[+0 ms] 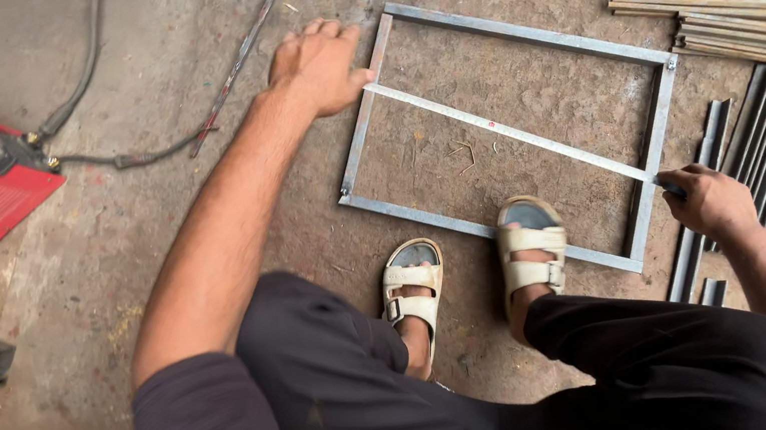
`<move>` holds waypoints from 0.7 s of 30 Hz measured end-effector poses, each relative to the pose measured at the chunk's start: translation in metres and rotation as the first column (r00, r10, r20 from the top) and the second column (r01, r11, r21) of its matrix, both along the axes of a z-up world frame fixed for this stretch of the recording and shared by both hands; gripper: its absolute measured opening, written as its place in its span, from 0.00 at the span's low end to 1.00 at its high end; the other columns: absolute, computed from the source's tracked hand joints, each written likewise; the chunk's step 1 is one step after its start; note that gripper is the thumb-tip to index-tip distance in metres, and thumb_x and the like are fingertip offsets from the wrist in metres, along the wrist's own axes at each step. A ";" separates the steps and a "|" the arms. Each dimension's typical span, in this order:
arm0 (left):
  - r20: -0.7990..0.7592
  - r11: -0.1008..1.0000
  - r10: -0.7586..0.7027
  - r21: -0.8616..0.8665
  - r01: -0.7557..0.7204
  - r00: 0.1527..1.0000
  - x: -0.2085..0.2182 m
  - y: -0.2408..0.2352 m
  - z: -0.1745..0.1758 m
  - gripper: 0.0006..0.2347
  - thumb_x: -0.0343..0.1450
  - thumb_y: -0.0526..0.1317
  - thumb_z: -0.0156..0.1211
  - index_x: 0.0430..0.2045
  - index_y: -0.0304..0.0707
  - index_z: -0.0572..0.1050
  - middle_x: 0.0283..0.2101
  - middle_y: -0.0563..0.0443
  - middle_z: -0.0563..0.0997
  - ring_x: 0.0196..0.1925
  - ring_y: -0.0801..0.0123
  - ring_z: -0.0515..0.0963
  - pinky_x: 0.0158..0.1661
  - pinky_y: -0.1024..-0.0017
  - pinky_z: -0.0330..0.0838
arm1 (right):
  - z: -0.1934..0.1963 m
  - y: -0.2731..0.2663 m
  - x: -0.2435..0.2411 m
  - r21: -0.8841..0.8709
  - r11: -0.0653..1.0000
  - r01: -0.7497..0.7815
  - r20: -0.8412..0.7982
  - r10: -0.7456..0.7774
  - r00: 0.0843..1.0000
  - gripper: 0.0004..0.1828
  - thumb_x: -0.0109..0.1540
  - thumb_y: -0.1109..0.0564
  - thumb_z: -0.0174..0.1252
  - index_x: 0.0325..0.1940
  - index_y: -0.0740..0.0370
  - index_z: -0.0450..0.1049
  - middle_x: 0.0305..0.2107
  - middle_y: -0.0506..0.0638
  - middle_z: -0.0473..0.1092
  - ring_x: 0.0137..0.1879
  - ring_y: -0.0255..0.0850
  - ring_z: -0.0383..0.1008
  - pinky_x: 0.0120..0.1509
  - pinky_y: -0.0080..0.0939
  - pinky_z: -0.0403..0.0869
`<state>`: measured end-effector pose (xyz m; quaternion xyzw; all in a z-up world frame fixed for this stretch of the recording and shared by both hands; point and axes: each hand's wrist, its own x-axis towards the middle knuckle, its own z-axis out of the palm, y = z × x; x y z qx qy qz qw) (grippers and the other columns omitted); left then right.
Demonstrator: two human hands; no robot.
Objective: The person aligns metal bars on the floor and uses a measuring tape to check the dimensions of the rectangular frame before a coworker welds the corner joints.
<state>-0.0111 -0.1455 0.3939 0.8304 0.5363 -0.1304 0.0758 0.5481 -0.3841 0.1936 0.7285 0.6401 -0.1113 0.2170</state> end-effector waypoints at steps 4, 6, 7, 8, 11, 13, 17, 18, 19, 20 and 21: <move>0.320 0.997 0.027 -0.082 -0.001 0.947 -0.008 -0.075 0.051 0.33 0.71 0.58 0.58 0.68 0.43 0.58 0.72 0.40 0.62 0.72 0.48 0.60 0.63 0.46 0.57 | 0.014 -0.017 -0.011 0.068 0.995 -0.069 -0.036 0.072 0.997 0.20 0.67 0.42 0.56 0.63 0.30 0.76 0.55 0.41 0.75 0.51 0.41 0.81 0.53 0.43 0.82; 0.415 0.992 0.008 -0.117 0.045 0.910 -0.015 -0.103 0.049 0.32 0.71 0.60 0.57 0.68 0.45 0.60 0.71 0.41 0.64 0.72 0.49 0.62 0.65 0.51 0.60 | 0.012 -0.042 -0.014 0.155 0.986 -0.054 -0.113 0.072 0.991 0.20 0.67 0.47 0.58 0.64 0.37 0.78 0.55 0.43 0.77 0.53 0.45 0.82 0.57 0.46 0.82; 0.423 0.996 -0.062 -0.038 0.086 0.904 -0.015 -0.106 0.046 0.33 0.72 0.61 0.58 0.69 0.44 0.59 0.70 0.38 0.65 0.71 0.48 0.64 0.65 0.50 0.61 | 0.006 -0.053 -0.021 0.139 0.988 -0.061 -0.116 0.077 0.990 0.20 0.67 0.47 0.58 0.64 0.37 0.78 0.55 0.43 0.77 0.53 0.45 0.82 0.57 0.46 0.82; 0.426 0.991 -0.132 0.042 0.126 0.895 -0.018 -0.107 0.041 0.34 0.73 0.62 0.59 0.69 0.42 0.59 0.69 0.36 0.66 0.70 0.46 0.65 0.64 0.50 0.61 | -0.002 -0.069 -0.032 0.185 0.983 -0.011 -0.196 0.048 0.979 0.15 0.69 0.47 0.58 0.60 0.40 0.79 0.54 0.45 0.77 0.52 0.45 0.82 0.59 0.46 0.81; 0.490 0.996 0.022 -0.087 0.023 0.871 -0.030 -0.099 0.016 0.33 0.73 0.59 0.59 0.69 0.43 0.60 0.69 0.36 0.66 0.70 0.46 0.66 0.66 0.51 0.61 | -0.013 -0.075 -0.037 0.127 0.992 0.025 -0.272 0.011 0.962 0.15 0.67 0.49 0.59 0.58 0.45 0.80 0.52 0.48 0.77 0.50 0.48 0.81 0.58 0.48 0.80; 0.370 0.976 0.132 -0.213 -0.054 0.920 -0.038 -0.090 -0.001 0.33 0.72 0.59 0.59 0.69 0.42 0.60 0.68 0.38 0.67 0.70 0.48 0.66 0.66 0.51 0.61 | -0.026 -0.075 -0.040 0.024 1.000 0.016 -0.289 -0.008 0.957 0.18 0.64 0.51 0.60 0.59 0.47 0.80 0.51 0.50 0.77 0.48 0.52 0.80 0.55 0.50 0.79; 0.376 0.977 0.104 -0.212 -0.023 0.921 -0.063 -0.075 -0.027 0.33 0.72 0.57 0.61 0.66 0.34 0.62 0.66 0.33 0.69 0.68 0.45 0.67 0.65 0.53 0.61 | -0.037 -0.092 -0.036 0.085 0.996 -0.038 -0.303 0.062 0.951 0.18 0.64 0.52 0.60 0.59 0.46 0.81 0.52 0.49 0.78 0.51 0.51 0.80 0.55 0.50 0.80; 0.374 0.975 0.094 -0.221 -0.010 0.923 -0.066 -0.072 -0.028 0.33 0.72 0.57 0.61 0.66 0.34 0.62 0.66 0.33 0.69 0.68 0.45 0.67 0.65 0.53 0.61 | -0.039 -0.093 -0.035 0.094 0.995 -0.026 -0.310 0.054 0.949 0.18 0.65 0.52 0.60 0.60 0.45 0.80 0.53 0.48 0.78 0.51 0.51 0.80 0.55 0.50 0.80; 0.413 0.978 0.081 -0.208 0.007 0.907 -0.065 -0.068 -0.029 0.33 0.73 0.57 0.61 0.66 0.32 0.62 0.66 0.32 0.69 0.68 0.44 0.68 0.65 0.53 0.61 | -0.039 -0.094 -0.031 0.086 0.996 -0.006 -0.305 0.032 0.952 0.18 0.65 0.52 0.60 0.60 0.45 0.80 0.53 0.48 0.78 0.51 0.51 0.80 0.55 0.50 0.80; 0.452 0.981 0.070 -0.195 0.022 0.889 -0.061 -0.064 -0.030 0.33 0.74 0.57 0.62 0.66 0.30 0.62 0.65 0.30 0.70 0.68 0.43 0.68 0.64 0.53 0.62 | -0.039 -0.093 -0.027 0.095 0.995 -0.032 -0.284 0.058 0.957 0.18 0.65 0.52 0.60 0.59 0.45 0.80 0.52 0.48 0.78 0.51 0.51 0.80 0.54 0.50 0.80; 0.456 0.978 0.060 -0.203 0.038 0.888 -0.056 -0.063 -0.030 0.33 0.74 0.57 0.62 0.66 0.30 0.62 0.65 0.30 0.70 0.68 0.43 0.68 0.64 0.53 0.62 | -0.039 -0.092 -0.024 0.101 0.993 -0.064 -0.264 0.089 0.960 0.18 0.64 0.52 0.61 0.59 0.45 0.81 0.52 0.48 0.78 0.51 0.50 0.80 0.53 0.50 0.80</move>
